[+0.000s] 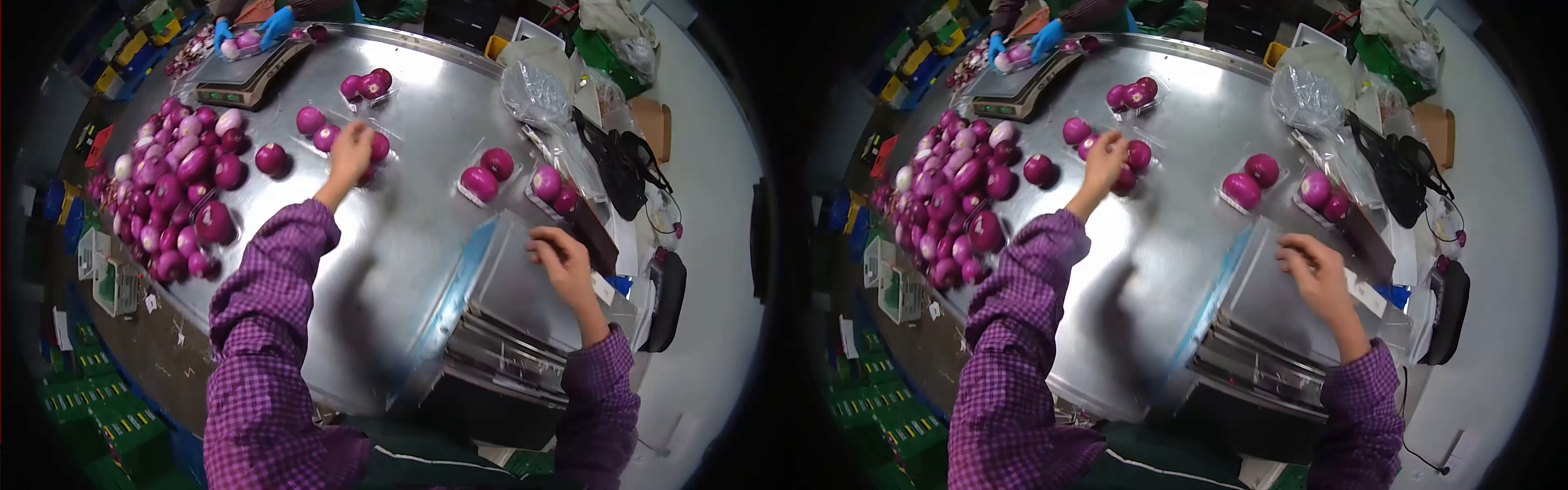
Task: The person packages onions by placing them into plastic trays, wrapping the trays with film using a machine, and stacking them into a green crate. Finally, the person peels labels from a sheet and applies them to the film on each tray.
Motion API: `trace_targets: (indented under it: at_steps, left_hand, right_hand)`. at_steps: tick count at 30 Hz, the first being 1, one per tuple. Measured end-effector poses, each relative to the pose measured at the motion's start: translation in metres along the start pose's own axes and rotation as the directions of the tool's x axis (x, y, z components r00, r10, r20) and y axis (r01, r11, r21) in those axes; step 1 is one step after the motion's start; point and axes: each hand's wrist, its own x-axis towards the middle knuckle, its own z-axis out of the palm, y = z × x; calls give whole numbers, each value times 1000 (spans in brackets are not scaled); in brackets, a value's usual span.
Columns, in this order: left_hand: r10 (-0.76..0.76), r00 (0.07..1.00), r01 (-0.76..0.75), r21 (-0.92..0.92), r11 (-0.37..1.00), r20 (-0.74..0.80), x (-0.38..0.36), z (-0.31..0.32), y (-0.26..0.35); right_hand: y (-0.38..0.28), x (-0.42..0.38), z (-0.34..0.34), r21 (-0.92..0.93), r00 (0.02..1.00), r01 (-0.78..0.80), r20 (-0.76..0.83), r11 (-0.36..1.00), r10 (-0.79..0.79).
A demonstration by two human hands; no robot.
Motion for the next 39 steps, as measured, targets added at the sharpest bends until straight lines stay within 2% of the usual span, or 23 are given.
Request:
trace_targets:
  at_steps: [1,3,5,7,9,11,12,13,15,16,17,18,19,21,23,25,27,29,32,34,35,37,39]
  left_hand:
    - [108,991,-93,185,978,-74,39,-2,-15]
    - [140,986,-97,375,922,-90,110,-7,-32]
    - [212,967,-106,533,839,-141,179,-9,-68]
    - [155,969,-41,495,868,-192,228,-12,-91]
    - [93,966,29,459,888,-241,250,-6,-102]
    - [-38,995,-15,505,863,96,255,-12,-87]
    - [-34,996,1,352,936,87,262,-3,-102]
    - [-42,995,8,349,937,90,260,6,-106]
    - [-45,931,-92,352,931,362,248,29,-101]
    - [-51,928,-89,350,932,370,237,37,-90]
    - [-124,888,9,252,968,444,224,43,-75]
    - [-183,836,117,158,980,518,215,51,-66]
    - [-185,788,124,142,982,587,211,58,-62]
    - [-125,815,89,90,992,566,188,78,-53]
    - [-102,806,128,-4,992,583,171,92,-42]
    - [-70,817,138,-76,988,573,148,101,-22]
    - [-69,822,216,-198,956,565,114,103,9]
    - [50,817,201,-365,909,574,72,105,37]
    - [54,784,296,-448,844,618,-6,97,111]
    - [-36,625,497,-362,788,780,-42,94,146]
    - [-27,599,504,-350,789,801,-63,97,155]
    - [-107,389,481,-102,871,915,-105,108,177]
    - [-88,341,473,-90,876,936,-156,122,188]
  right_hand:
    - [-3,23,14,-6,1000,-11,-10,1000,11]
    - [-4,67,38,24,987,-56,150,998,52]
    - [7,111,56,65,976,-113,194,991,99]
    - [24,158,72,109,961,-170,238,979,140]
    - [44,209,86,48,923,-258,309,965,232]
    - [72,261,106,144,933,-298,254,944,256]
    - [86,287,116,178,928,-347,208,921,309]
    - [96,310,125,215,918,-390,161,895,362]
    - [108,341,134,289,901,-433,119,853,417]
    - [113,349,137,366,881,-462,84,808,465]
    - [116,352,138,366,877,-468,78,804,474]
    - [118,355,137,450,862,-497,155,742,483]
    - [119,356,134,525,847,-523,233,672,477]
    - [123,355,131,586,845,-523,262,619,467]
    - [119,344,123,647,843,-521,290,557,452]
    - [114,324,108,726,830,-482,200,491,521]
    - [110,298,71,738,857,-469,246,485,453]
    - [76,247,34,706,945,-324,208,629,253]
    - [31,157,-23,591,969,-231,66,773,239]
    - [24,97,-60,522,961,-255,44,814,273]
    - [21,64,-75,451,950,-299,57,841,307]
    - [19,7,-94,432,933,-334,28,838,358]
    - [32,-40,-114,376,917,-378,26,846,399]
